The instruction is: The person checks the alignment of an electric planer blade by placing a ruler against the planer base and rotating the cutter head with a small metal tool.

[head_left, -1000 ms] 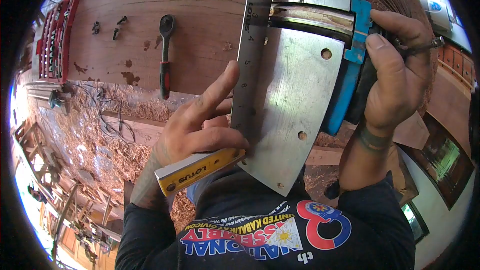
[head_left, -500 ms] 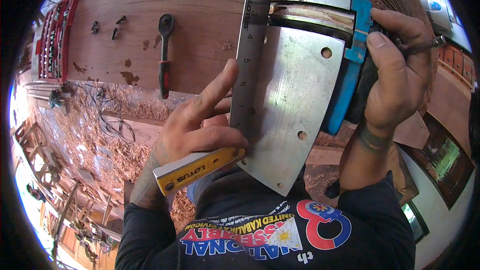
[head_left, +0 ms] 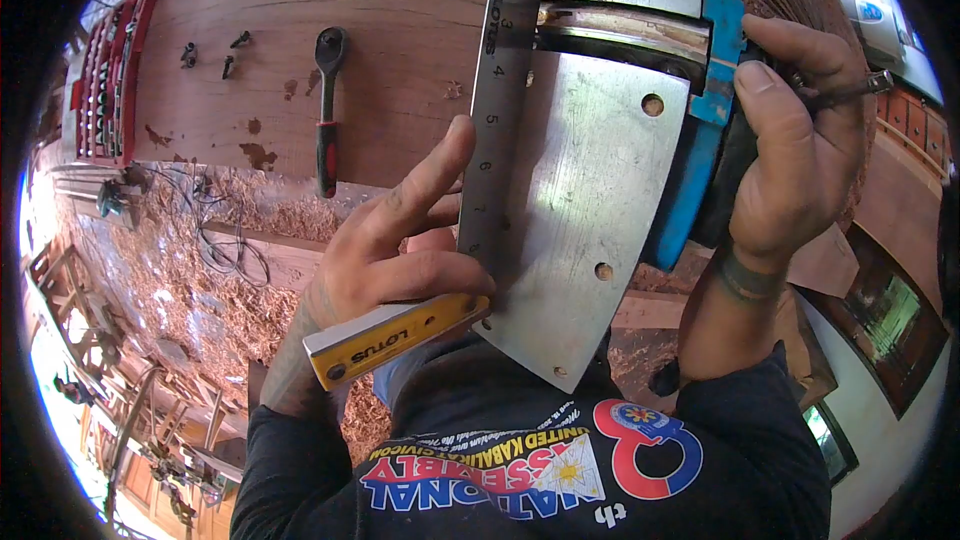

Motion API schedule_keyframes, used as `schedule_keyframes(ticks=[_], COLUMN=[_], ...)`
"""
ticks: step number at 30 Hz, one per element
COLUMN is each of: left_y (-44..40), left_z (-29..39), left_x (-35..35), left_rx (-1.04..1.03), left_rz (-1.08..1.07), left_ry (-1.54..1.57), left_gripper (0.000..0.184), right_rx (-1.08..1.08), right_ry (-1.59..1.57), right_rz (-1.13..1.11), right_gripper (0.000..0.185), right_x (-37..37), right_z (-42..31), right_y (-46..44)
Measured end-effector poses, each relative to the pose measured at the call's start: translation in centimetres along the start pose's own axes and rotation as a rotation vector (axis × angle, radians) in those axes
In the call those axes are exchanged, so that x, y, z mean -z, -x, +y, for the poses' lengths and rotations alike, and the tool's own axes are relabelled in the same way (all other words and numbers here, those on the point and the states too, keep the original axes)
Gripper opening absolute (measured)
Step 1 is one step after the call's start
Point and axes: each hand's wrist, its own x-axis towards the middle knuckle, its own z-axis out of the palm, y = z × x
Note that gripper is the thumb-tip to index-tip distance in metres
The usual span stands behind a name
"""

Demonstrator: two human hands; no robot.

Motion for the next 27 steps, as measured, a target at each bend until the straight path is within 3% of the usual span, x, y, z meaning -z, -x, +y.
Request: schedule_keyframes(ticks=[18, 24, 27], left_y=[-0.4, -0.3, -0.2], left_z=[0.6, 0.4, 0.2], left_x=[0.1, 0.2, 0.4], left_rx=[0.037, 0.032, 0.024], left_rz=[0.009, 0.002, -0.014], left_ry=[-0.030, -0.027, -0.027], left_gripper=[0.024, 0.024, 0.024], right_rx=[-0.026, 0.068, -0.005], right_ry=[0.005, -0.006, 0.057], right_rz=[0.019, 0.074, 0.032], right_gripper=[0.029, 0.028, 0.028], right_x=[-0.1, -2.1, -0.4], right_z=[-0.2, -1.9, -0.5], right_y=[0.0, 0.3, 0.0])
